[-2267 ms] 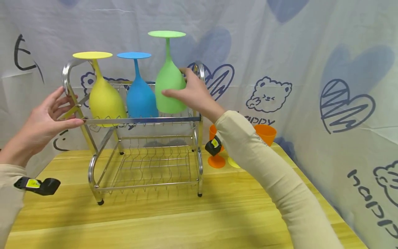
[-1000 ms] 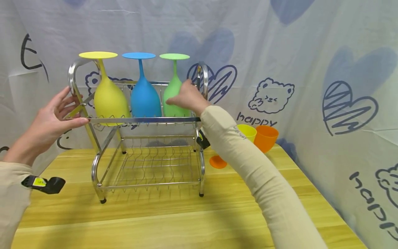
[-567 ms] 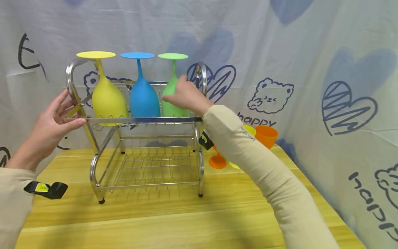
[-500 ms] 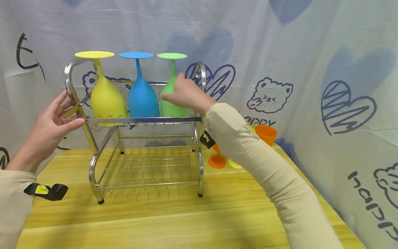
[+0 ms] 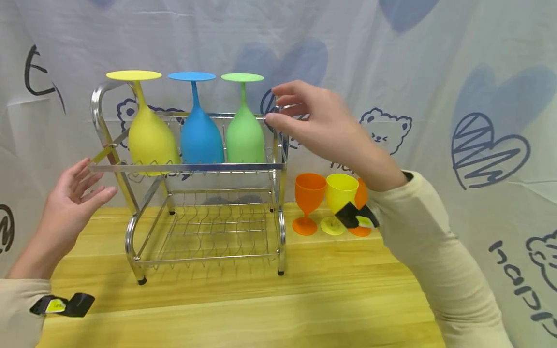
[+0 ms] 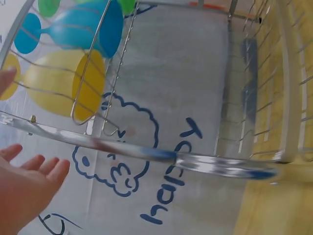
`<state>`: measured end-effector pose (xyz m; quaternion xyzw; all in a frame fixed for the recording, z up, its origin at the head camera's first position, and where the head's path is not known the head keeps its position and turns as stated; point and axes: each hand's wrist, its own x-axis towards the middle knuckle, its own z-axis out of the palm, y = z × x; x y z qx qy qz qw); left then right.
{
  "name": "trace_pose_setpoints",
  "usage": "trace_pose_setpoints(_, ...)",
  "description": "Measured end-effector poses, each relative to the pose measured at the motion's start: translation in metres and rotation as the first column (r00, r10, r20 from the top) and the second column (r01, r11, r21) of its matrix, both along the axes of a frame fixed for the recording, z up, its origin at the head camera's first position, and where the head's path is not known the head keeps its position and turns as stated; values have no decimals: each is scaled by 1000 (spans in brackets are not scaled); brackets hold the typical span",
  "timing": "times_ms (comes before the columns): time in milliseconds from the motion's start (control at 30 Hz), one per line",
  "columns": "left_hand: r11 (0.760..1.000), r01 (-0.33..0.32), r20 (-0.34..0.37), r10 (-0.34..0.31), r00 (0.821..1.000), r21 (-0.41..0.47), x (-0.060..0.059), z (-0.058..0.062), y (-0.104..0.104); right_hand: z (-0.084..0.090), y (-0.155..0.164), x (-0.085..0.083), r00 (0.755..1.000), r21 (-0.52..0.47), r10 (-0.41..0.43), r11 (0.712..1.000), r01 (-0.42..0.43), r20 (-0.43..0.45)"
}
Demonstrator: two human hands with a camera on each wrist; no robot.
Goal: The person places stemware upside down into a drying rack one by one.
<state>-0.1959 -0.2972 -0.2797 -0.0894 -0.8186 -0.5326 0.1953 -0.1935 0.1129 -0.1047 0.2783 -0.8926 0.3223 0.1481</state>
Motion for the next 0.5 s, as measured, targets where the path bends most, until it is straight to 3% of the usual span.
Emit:
trace_pose_setpoints(67, 999, -39, -13, 39, 999, -7, 6, -7, 1, -6, 14, 4, 999, -83, -11, 997, 7, -52)
trace_pose_setpoints(133, 998, -40, -28, 42, 999, 44, 12, -14, 3, -13, 28, 4, 994, -155, -38, 988, 22, -105)
trace_pose_setpoints(267, 985, 19, -50, -10, 999, 172, 24, -29, 8, -33, 57, -5, 971, -257, -142, 962, 90, -191)
trace_pose_setpoints(400, 974, 72, -40, -65, 997, 214, 33, -41, 16, -59, 85, -20, 943, -309, -267, 930, 199, -197)
trace_pose_setpoints(500, 978, 77, -12, -77, 997, 192, 37, -48, 22, -81, 107, -35, 933, -328, -323, 909, 259, -159)
